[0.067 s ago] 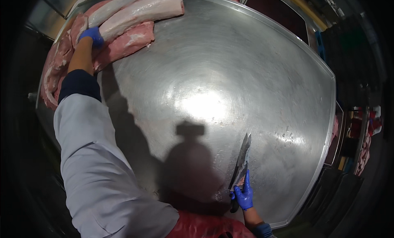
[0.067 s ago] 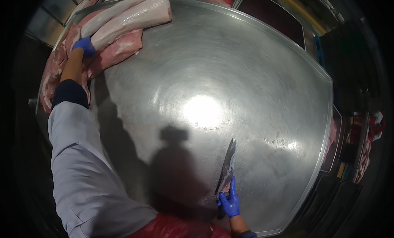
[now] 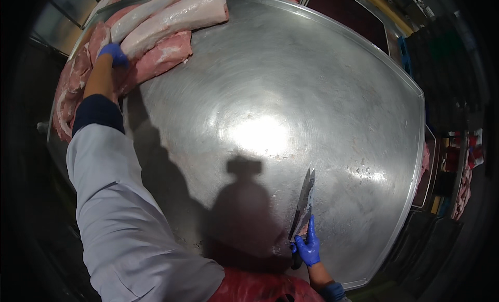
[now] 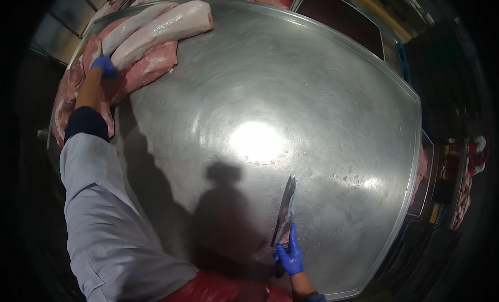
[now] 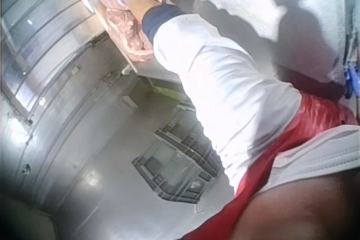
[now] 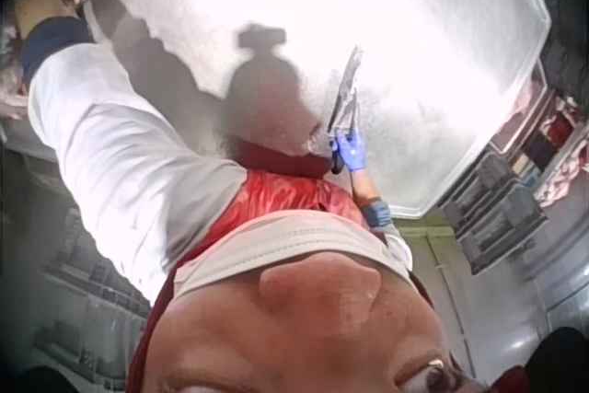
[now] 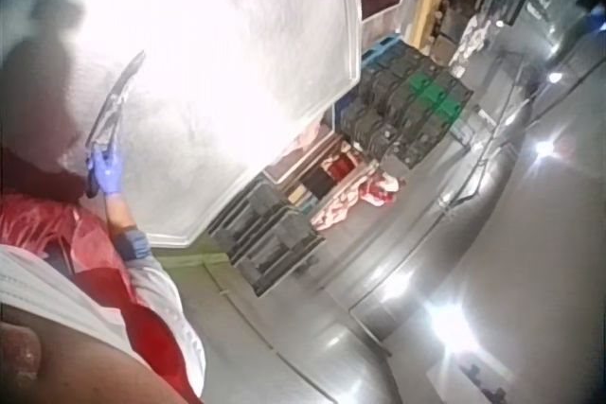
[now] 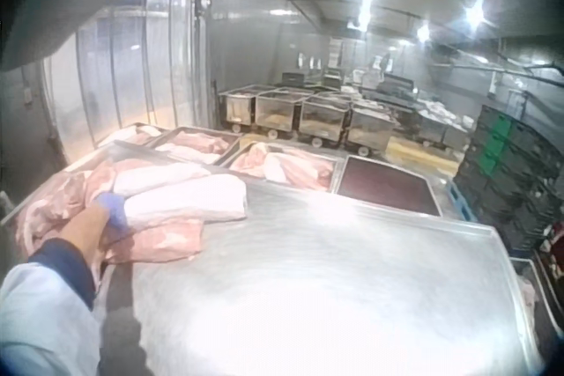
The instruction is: The person trims fat and connective tissue from large cuts of raw meat using a knife. They repeatedly pick up pieces from a pile, trim them on a stainless steel table, and place the trimmed meat into a bin.
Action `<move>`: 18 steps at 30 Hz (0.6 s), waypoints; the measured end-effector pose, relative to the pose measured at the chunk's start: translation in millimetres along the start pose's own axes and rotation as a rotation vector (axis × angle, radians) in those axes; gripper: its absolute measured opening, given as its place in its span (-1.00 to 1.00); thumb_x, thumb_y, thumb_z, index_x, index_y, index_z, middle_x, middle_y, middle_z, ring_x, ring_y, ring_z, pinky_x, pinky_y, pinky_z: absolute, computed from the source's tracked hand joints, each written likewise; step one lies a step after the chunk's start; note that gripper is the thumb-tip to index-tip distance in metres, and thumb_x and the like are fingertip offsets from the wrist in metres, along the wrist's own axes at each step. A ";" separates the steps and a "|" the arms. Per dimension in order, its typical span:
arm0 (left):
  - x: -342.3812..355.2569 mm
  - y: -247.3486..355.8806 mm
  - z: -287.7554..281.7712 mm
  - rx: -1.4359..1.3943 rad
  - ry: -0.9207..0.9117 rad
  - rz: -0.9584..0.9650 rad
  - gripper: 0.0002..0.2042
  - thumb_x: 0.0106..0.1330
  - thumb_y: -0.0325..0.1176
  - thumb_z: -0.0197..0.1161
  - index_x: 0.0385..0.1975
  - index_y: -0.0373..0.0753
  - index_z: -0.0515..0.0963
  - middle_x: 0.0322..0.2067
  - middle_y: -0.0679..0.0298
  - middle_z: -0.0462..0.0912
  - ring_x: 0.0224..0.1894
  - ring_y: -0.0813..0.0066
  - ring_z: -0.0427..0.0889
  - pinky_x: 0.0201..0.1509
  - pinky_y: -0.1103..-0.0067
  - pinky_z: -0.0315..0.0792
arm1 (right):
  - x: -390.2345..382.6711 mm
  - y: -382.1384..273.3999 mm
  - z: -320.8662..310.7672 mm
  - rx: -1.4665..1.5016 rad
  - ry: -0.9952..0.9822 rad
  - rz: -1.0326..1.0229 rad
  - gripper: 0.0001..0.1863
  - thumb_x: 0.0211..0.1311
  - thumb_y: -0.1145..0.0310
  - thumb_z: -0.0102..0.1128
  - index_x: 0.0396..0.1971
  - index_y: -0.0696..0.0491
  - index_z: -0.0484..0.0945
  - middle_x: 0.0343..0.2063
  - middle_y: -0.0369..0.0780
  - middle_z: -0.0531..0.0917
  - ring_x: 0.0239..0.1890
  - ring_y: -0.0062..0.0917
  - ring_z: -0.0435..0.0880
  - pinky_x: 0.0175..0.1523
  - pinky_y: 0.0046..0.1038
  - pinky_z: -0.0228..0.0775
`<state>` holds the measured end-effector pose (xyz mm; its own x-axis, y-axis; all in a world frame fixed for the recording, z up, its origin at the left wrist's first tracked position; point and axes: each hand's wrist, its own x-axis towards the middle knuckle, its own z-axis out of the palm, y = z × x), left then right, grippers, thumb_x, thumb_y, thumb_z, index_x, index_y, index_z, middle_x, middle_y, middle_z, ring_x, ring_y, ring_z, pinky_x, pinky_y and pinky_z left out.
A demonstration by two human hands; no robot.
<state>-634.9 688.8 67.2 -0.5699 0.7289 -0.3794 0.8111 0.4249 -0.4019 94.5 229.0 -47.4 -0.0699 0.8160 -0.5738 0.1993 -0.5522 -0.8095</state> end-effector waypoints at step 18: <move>-200.3 96.0 153.4 -0.829 0.405 0.066 -0.04 -0.04 0.21 0.43 0.35 -0.24 0.29 -0.06 -0.17 0.66 0.01 -0.10 0.66 0.09 0.18 0.53 | -3.5 -1.2 -16.5 0.143 -0.124 -0.069 -0.09 0.29 0.68 -0.02 0.56 -0.17 -0.18 -0.42 -0.23 0.60 -0.65 -0.62 0.48 -0.52 -0.54 0.44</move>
<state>-463.1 501.2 -23.2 -0.5561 0.8311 0.0032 0.7643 0.5099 0.3947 110.6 229.7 -42.4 -0.2003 0.8305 -0.5198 0.0498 -0.5212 -0.8520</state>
